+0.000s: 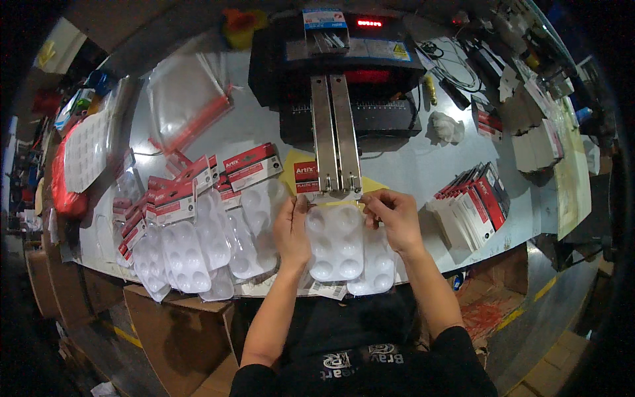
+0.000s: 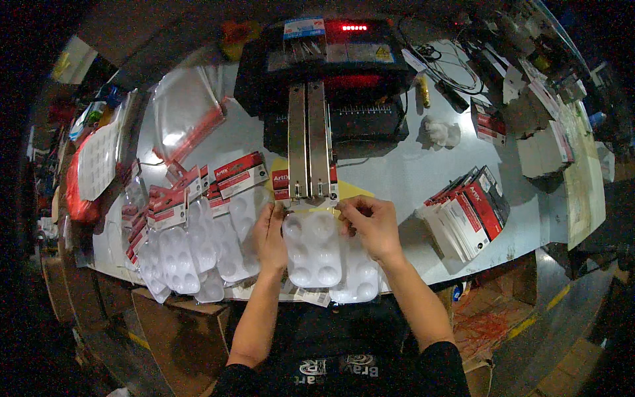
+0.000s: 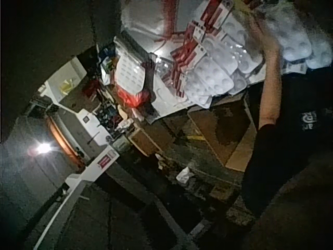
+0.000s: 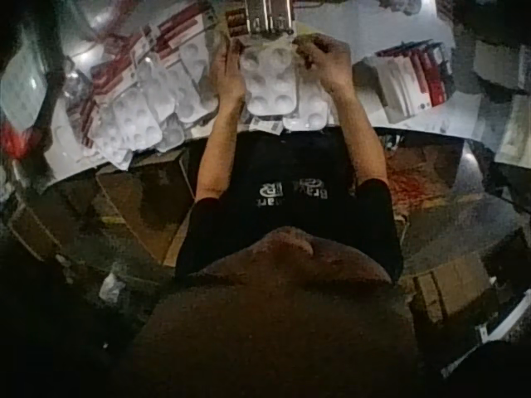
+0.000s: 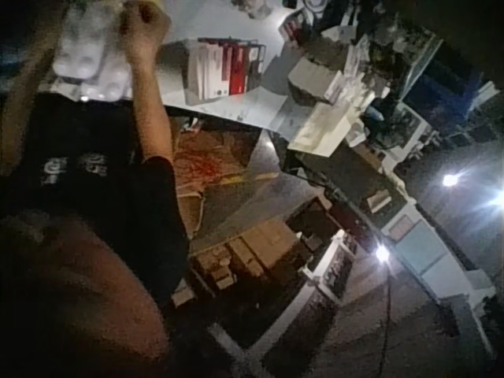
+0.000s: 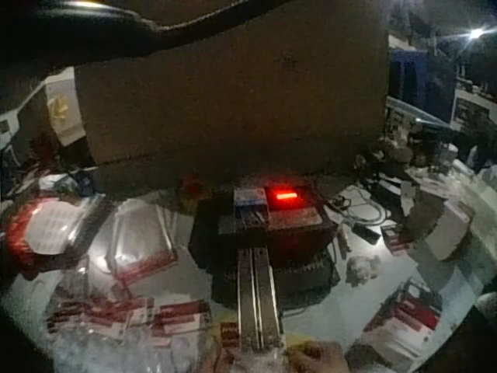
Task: The person places white plastic mixing palettes into clear plastic bags, then inserts red Artix header cards into the bags. They use a heat-sealing machine to seal each bag and stack the finished packages on the table.
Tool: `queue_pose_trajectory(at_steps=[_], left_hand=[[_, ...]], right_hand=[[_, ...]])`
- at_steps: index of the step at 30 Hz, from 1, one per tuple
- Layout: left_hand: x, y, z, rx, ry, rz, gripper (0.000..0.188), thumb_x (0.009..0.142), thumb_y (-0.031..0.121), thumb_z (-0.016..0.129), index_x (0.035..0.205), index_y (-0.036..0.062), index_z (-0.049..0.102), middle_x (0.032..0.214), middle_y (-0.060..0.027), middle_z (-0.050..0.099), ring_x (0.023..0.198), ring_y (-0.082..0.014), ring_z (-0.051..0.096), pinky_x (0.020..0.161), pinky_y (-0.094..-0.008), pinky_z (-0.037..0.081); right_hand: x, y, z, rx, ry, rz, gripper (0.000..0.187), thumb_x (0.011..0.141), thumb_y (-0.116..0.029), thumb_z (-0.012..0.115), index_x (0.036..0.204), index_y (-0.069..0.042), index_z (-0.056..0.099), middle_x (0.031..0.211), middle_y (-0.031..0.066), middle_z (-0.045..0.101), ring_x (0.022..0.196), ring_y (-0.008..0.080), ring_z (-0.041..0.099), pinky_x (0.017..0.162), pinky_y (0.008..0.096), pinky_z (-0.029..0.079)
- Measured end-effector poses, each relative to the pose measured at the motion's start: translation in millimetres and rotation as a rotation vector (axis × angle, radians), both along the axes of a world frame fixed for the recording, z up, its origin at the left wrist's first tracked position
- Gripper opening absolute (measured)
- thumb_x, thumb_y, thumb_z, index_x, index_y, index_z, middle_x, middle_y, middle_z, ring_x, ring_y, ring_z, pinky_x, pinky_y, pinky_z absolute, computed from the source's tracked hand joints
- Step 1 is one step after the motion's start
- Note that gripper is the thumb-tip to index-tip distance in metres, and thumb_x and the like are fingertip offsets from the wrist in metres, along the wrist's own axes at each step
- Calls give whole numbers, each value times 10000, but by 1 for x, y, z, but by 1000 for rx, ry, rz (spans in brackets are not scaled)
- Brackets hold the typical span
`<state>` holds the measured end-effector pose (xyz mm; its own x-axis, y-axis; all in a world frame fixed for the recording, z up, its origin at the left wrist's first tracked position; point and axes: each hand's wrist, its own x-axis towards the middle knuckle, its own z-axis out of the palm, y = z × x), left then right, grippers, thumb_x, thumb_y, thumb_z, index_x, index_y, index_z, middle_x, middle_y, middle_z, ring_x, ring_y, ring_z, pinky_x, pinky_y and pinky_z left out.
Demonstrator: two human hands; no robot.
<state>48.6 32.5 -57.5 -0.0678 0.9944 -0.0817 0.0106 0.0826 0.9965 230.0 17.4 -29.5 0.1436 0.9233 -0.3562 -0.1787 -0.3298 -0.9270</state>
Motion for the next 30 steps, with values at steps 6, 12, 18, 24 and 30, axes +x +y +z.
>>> queue_pose_trajectory(at_steps=[6,12,18,24,30], left_hand=[[-56,-46,43,-198,507,-35,221,910,194,500,933,-8,589,784,-116,608,748,-228,558,731,-327,433],[-145,-20,116,45,1031,380,213,871,152,562,986,-27,561,896,-118,576,818,-214,542,789,-358,444],[-1,-47,29,197,799,-213,321,775,249,685,968,20,570,876,-129,556,757,-232,588,660,-351,475],[29,-38,-8,24,549,-191,169,834,158,629,917,31,556,869,-103,571,735,-213,592,661,-317,466],[24,-47,24,-147,-273,-216,136,911,124,534,873,46,430,967,-153,658,733,-91,543,701,-226,424]], right_hand=[[73,-31,65,353,-1233,-209,354,798,-237,674,1072,-20,619,1042,159,614,918,307,596,806,364,470],[166,-52,50,156,-1451,21,792,678,-328,769,1264,91,440,1315,245,448,1162,360,494,971,364,407],[174,-42,69,63,-1230,97,875,613,-348,802,1290,68,436,1374,261,377,1256,317,430,998,361,383],[190,-45,66,-16,-1166,119,832,629,-311,798,1304,25,447,1223,230,537,1073,273,577,905,337,449],[152,-40,94,37,-1322,-218,312,745,-145,720,997,-5,600,799,85,660,707,133,600,648,275,482]])
